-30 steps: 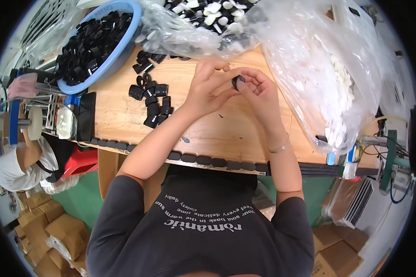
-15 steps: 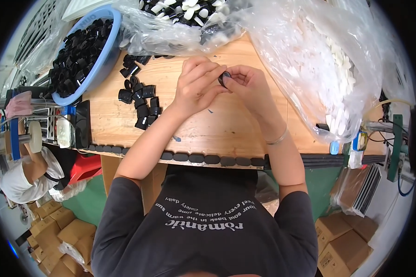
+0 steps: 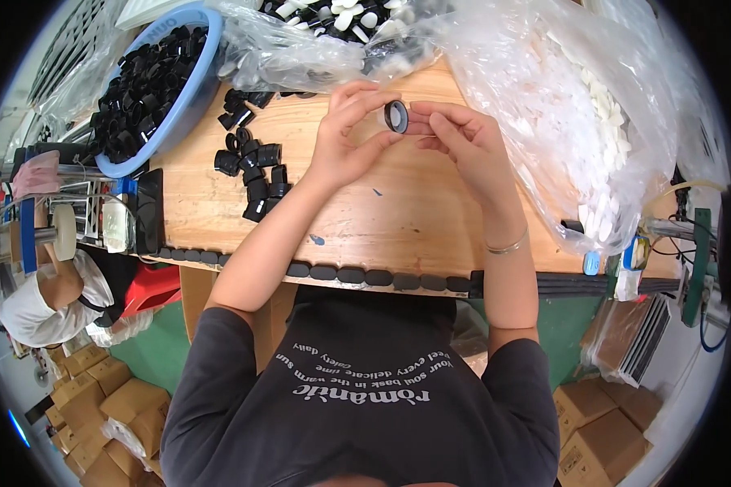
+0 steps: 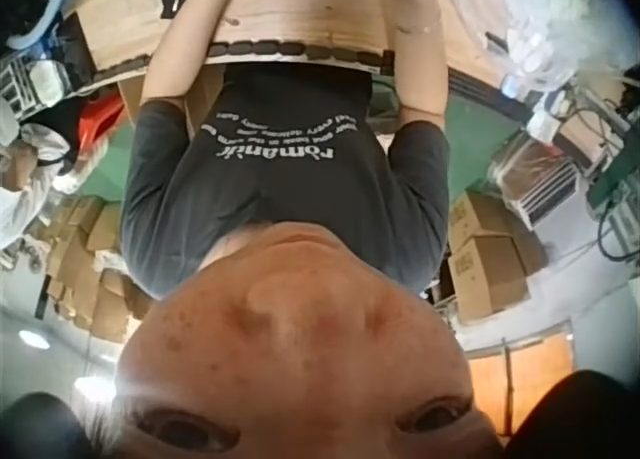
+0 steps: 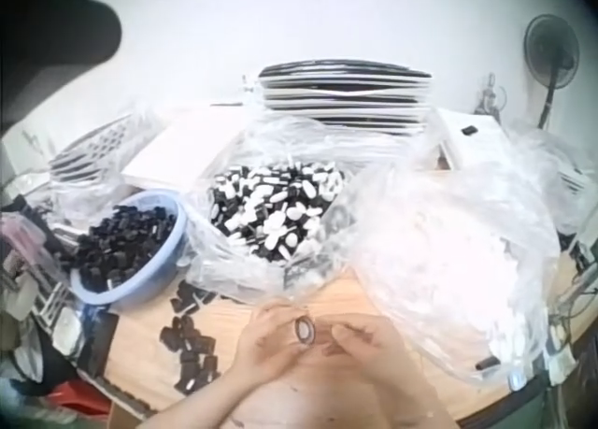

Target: The recorder is manually assembling small black circular housings with white cylindrical inserts at a workbench.

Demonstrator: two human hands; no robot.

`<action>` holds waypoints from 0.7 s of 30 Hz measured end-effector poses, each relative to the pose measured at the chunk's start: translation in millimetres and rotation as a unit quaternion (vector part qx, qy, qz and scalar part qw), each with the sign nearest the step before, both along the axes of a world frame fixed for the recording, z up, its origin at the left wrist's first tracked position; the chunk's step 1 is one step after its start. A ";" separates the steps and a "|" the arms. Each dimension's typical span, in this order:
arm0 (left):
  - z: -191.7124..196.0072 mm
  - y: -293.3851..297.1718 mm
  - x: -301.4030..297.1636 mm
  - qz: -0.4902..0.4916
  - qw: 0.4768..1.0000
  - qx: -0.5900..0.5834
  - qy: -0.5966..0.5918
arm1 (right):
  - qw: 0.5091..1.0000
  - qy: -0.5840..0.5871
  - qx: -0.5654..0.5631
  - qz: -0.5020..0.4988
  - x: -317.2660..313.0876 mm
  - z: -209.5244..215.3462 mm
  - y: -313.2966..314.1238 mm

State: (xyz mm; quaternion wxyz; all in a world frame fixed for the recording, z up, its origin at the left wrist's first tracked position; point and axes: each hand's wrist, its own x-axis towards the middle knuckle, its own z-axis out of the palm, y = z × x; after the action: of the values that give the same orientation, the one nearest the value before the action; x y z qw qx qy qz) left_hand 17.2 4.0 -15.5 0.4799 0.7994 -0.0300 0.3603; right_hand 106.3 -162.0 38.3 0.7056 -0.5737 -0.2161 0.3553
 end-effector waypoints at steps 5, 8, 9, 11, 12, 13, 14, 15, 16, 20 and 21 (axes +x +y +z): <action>6.1 -0.8 0.0 0.002 0.991 0.130 -0.006 | 0.991 -0.134 -0.007 -0.028 -13.2 -13.1 7.7; 11.6 -7.0 -0.4 0.013 0.990 0.143 0.007 | 0.988 -0.149 -0.032 -0.040 -8.9 -22.9 10.0; 11.0 -10.1 -1.1 0.014 0.990 0.143 0.007 | 0.992 -0.108 -0.028 -0.051 -6.3 -24.7 10.0; 9.1 -13.0 -2.9 -0.001 0.989 -0.119 0.083 | 0.995 -0.080 -0.015 -0.052 0.0 -22.3 7.3; 8.5 -10.4 -4.4 0.001 0.990 -0.119 0.081 | 0.997 -0.051 -0.003 -0.055 2.2 -21.3 6.2; 8.6 -6.3 -6.7 -0.050 0.966 -0.231 0.104 | 0.997 -0.052 -0.002 -0.054 2.7 -21.2 6.1; 8.3 -3.5 -8.2 -0.100 0.927 -0.339 0.126 | 0.997 -0.052 0.006 -0.051 2.6 -21.8 6.0; 6.9 -2.3 -8.8 -0.099 0.928 -0.338 0.124 | 0.997 -0.052 0.013 -0.048 2.0 -22.3 6.3; 4.5 -0.8 -9.1 -0.088 0.934 -0.320 0.132 | 0.997 -0.053 0.014 -0.047 1.4 -22.7 7.1; 0.7 3.3 -9.4 -0.050 0.949 -0.278 0.142 | 0.997 -0.063 -0.004 -0.045 -0.4 -22.0 7.9; 0.8 4.5 -9.1 -0.049 0.949 -0.278 0.140 | 0.997 -0.064 -0.011 -0.044 0.3 -21.4 7.6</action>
State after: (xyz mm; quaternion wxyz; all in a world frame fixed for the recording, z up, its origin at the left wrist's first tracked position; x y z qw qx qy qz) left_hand 8.1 8.5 -14.7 0.6997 0.6739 0.1000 0.2149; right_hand 106.6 -154.4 16.9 0.6989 -0.6119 -0.2319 0.2888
